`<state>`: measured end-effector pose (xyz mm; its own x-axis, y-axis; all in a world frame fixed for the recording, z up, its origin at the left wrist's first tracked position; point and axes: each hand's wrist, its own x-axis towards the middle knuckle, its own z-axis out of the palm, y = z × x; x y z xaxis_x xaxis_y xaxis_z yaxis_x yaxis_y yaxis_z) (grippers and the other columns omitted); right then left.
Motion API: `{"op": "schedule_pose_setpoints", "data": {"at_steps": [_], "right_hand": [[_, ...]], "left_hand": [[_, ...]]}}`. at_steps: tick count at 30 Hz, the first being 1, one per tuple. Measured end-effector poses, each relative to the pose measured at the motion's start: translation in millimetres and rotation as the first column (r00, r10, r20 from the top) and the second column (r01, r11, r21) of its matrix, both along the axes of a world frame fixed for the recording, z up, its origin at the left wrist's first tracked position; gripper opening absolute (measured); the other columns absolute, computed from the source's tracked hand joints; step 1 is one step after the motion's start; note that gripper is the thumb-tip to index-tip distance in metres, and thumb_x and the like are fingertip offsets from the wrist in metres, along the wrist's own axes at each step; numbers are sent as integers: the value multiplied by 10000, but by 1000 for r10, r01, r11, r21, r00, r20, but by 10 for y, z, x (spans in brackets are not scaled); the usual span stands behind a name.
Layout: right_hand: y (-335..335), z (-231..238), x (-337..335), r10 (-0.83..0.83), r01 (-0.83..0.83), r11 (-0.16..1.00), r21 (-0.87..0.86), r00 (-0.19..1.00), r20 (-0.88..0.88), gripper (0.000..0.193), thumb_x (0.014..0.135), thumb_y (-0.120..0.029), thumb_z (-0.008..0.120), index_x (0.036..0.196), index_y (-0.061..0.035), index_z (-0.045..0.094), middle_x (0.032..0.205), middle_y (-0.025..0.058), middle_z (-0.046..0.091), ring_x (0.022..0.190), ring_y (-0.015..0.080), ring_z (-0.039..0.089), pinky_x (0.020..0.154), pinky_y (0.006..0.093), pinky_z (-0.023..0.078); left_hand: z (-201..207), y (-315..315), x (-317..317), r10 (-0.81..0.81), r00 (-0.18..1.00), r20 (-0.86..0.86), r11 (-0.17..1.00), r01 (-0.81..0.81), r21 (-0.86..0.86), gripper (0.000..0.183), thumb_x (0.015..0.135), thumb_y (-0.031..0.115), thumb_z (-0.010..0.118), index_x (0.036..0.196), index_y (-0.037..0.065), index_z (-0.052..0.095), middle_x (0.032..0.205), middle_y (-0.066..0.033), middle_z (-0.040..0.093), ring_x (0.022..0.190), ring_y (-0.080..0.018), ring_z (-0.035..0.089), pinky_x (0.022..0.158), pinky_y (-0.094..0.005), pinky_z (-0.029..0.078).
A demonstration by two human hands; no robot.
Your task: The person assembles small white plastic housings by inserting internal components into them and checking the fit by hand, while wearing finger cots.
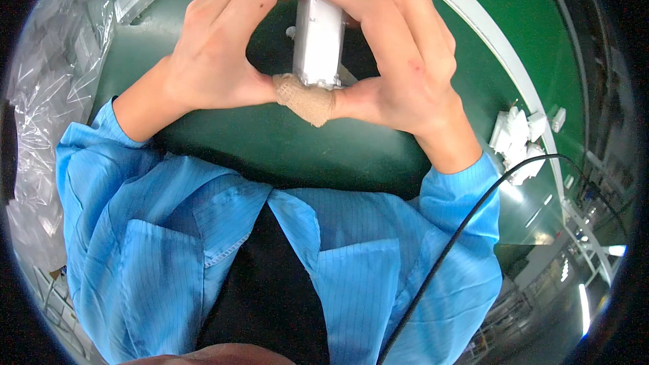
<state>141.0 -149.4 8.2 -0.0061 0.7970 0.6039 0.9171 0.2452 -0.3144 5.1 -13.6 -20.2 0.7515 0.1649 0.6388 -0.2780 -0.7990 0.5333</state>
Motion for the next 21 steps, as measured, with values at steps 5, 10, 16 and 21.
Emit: {"op": "schedule_pose_setpoints", "data": {"at_steps": [5,10,16,21], "right_hand": [[14,190,117,48,-113,970,-217,957,-286,764,527,-298,892,1165,14,609,1003,105,609,918,223,601,779,326,543],[-44,144,105,3,-88,963,-255,949,-315,744,545,-204,884,1204,-3,601,1023,103,594,945,207,584,814,328,539],[-42,92,146,94,-147,976,-163,950,-297,730,543,-194,883,1185,16,607,976,96,583,901,202,581,781,308,543],[-32,-19,253,152,-176,978,-116,970,-190,758,527,-235,889,1185,14,608,957,89,581,876,195,583,751,302,551]], "left_hand": [[-6,118,-5,-82,994,-69,995,78,-54,685,556,231,832,1132,14,534,951,-128,606,840,-320,611,698,-379,526],[-33,136,2,-125,992,-36,992,125,-2,772,580,311,834,1203,-25,526,984,-171,610,862,-328,619,745,-374,530],[-64,131,13,-105,994,35,994,105,-2,788,557,363,847,1180,-21,558,1007,-158,604,871,-322,614,756,-379,528],[163,129,-32,-124,986,-114,991,129,38,747,593,264,837,1202,-41,530,1007,-164,575,875,-310,594,738,-356,513]]}}
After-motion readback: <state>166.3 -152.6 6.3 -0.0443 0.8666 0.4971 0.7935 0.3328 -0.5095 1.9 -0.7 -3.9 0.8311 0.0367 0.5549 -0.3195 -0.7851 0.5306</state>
